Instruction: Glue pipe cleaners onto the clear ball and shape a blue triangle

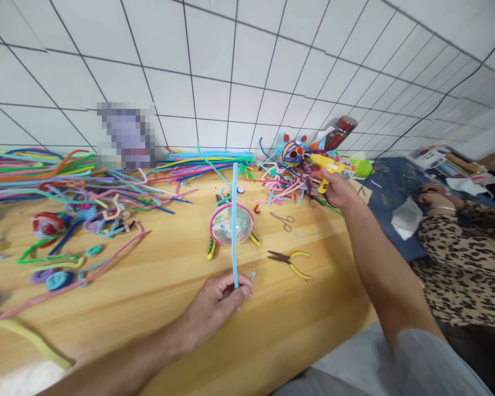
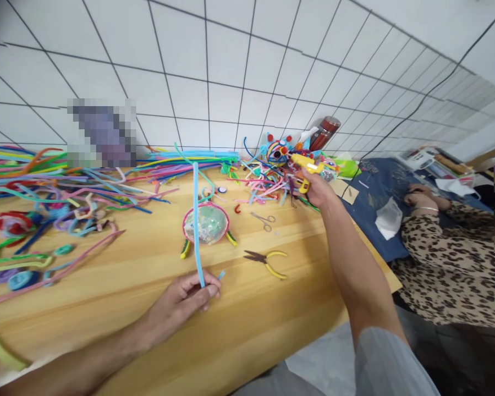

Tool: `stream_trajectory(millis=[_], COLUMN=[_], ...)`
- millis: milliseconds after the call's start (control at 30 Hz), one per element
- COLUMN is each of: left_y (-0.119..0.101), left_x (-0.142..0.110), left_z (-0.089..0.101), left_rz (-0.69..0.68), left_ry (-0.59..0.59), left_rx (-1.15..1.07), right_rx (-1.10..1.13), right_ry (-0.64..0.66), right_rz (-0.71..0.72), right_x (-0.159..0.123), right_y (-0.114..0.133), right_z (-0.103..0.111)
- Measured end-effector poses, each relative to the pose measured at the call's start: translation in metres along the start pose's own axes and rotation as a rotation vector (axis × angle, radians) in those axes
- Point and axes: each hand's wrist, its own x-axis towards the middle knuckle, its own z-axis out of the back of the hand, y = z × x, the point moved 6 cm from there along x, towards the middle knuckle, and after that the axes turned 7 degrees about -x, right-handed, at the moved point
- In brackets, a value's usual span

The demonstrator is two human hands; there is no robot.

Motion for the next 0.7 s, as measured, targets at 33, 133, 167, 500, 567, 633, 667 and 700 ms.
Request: stream_trajectory(millis=[33, 133, 167, 500, 567, 633, 667, 700], left_y=[-0.001, -0.001, 0.000, -0.002, -0.002, -0.002, -0.002, -0.003], left_x=[0.000, 0.000, 0.001, 0.001, 0.000, -0.001, -0.001, -0.001], left_z=[0.000, -0.001, -0.001, 0.001, 0.002, 0.002, 0.002, 0.002], left_rz=[-0.005, -0.011, -0.006, 0.007, -0.002, -0.017, -0.025, -0.033], left_ry=[0.005, 0.013, 0.012, -0.037, -0.035, -0.028, -0.026, -0.025], left_rx=[0.014, 0.039, 0.040, 0.069, 0.075, 0.076, 0.074, 0.066], right_rx=[-0.006, 0.014, 0.034, 0.158, 0.118, 0.057, 0.019, -0.023], right_ry=[0.008, -0.098, -0.130, -0.193, -0.202, -0.232, -0.256, -0.282], right_rz=[-0.028, -0.082, -0.093, 0.041, 0.100, 0.169, 0.208, 0.251], right_x=[-0.009, -0.038, -0.047, -0.026, -0.007, 0.003, 0.003, 0.000], right_y=[0.001, -0.005, -0.010, -0.037, -0.029, -0.021, -0.016, -0.012], right_z=[0.014, 0.060, 0.070, 0.021, 0.004, -0.004, -0.004, -0.001])
